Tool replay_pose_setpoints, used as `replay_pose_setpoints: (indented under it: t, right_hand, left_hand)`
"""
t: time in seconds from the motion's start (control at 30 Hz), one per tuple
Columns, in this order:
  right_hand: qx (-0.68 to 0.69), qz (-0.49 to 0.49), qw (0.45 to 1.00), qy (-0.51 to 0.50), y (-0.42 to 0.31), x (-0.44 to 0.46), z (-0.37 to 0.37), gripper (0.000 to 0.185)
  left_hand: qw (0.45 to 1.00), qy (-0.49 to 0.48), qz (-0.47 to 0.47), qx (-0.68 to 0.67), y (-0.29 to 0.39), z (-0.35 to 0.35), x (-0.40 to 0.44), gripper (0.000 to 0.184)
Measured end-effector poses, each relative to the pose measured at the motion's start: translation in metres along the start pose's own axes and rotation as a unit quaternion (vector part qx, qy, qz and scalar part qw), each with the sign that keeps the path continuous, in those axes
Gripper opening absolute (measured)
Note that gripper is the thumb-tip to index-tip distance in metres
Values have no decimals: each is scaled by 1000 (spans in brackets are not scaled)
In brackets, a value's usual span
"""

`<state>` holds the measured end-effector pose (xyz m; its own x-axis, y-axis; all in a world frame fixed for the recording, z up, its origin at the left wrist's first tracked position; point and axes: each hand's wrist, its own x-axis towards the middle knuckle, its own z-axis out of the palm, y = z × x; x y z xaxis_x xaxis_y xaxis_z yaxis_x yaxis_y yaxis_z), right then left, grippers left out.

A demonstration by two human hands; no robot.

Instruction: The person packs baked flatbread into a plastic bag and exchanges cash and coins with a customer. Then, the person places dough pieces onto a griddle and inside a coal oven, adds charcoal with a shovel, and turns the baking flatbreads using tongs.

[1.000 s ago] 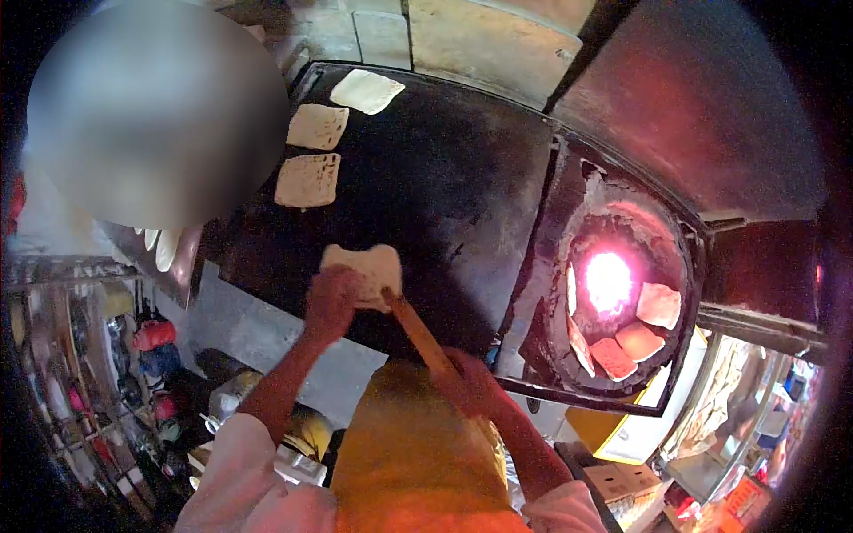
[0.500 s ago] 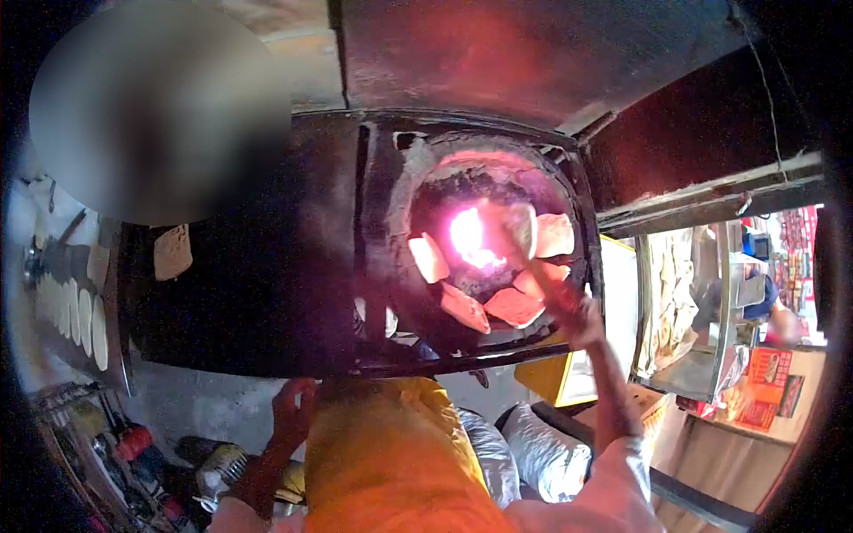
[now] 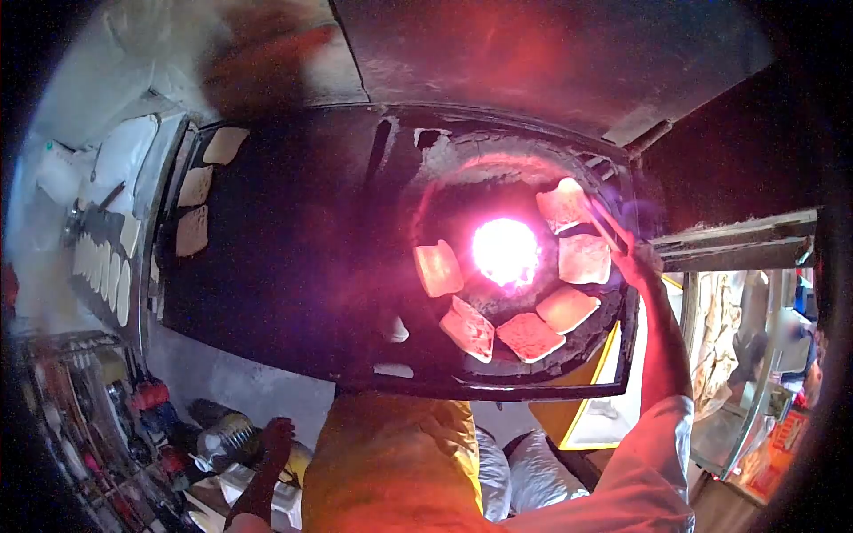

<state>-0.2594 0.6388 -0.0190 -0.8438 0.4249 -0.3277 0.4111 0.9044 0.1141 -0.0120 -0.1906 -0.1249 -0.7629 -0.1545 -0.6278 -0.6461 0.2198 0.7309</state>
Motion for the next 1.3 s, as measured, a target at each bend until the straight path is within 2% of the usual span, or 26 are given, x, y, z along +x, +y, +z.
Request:
replay_pose_setpoints:
  t: [0.03,0.1,0.17,0.2,0.23,0.27,0.3,0.33,0.4,0.47,0.53,0.6,0.67,0.7,0.73,0.8,0.87,0.9,0.93,1.0,1.03,1.1,1.17,1.23,1.27,1.3]
  right_hand:
    - [13,0,998,62,1,-8,-3,54]
    - [27,8,991,133,13,-23,8,57]
    - [266,-67,948,163,-22,-62,-1,52]
    - [416,-84,897,124,-34,-81,11,51]
    - [573,-72,815,45,-57,-107,24,51]
    - [685,-60,726,-34,-86,-136,36,50]
    - [758,-48,641,-108,-118,-167,47,50]
    - [780,-47,600,-174,-158,-197,55,49]
    - [701,-95,662,-248,-240,-247,68,49]
    - [496,-226,812,-209,-314,-276,77,49]
    - [346,-309,876,-129,-370,-285,82,50]
    - [393,-198,864,-244,-411,-287,63,54]
    - [406,-198,862,-230,-433,-280,56,55]
    - [425,-208,856,-211,-444,-275,51,57]
    - [509,-108,807,-279,-460,-266,32,57]
    - [591,31,738,-325,-467,-273,32,58]
    - [673,-79,683,-271,-457,-270,66,55]
    - [697,-116,662,-248,-450,-269,70,55]
    - [671,-108,678,-280,-446,-270,61,52]
    - [645,-102,691,-310,-431,-271,60,49]
    - [660,-130,667,-322,-413,-274,69,50]
    - [672,-160,644,-330,-373,-279,71,52]
    - [878,-81,364,-301,-327,-289,55,56]
    - [898,22,293,-328,-255,-270,32,59]
    - [888,14,359,-287,-221,-251,23,54]
    - [847,-36,476,-234,-185,-226,10,49]
  left_hand:
    - [989,41,79,122,0,-4,1,17]
    - [984,118,125,42,2,-15,23,15]
    - [978,168,96,81,60,-23,56,15]
    - [929,176,80,314,121,-21,69,18]
    - [932,183,163,267,135,-35,93,23]
    - [950,210,180,147,188,-27,106,25]
    - [941,212,199,171,158,-64,166,24]
    - [909,238,224,257,177,-78,192,26]
    - [896,226,274,265,228,-94,243,30]
    - [859,238,314,326,255,-112,297,33]
    - [731,297,413,455,255,-129,353,34]
    - [733,260,391,492,265,-136,382,33]
    - [729,215,374,531,266,-131,385,33]
    - [756,150,312,556,269,-124,378,33]
    - [776,101,305,542,277,-109,358,32]
    - [819,21,331,469,287,-72,302,30]
    - [747,-11,544,382,268,-38,259,28]
    - [758,-52,539,364,267,-18,240,27]
    - [768,-89,530,348,267,1,222,27]
    - [796,-93,493,338,269,33,190,27]
    - [825,-95,450,328,271,45,178,27]
    - [824,-66,462,323,287,63,155,29]
    - [821,-37,471,321,288,75,141,30]
    - [832,-77,460,299,277,75,129,27]
    - [831,-73,463,299,270,78,118,27]
    - [880,-100,390,253,260,80,105,23]
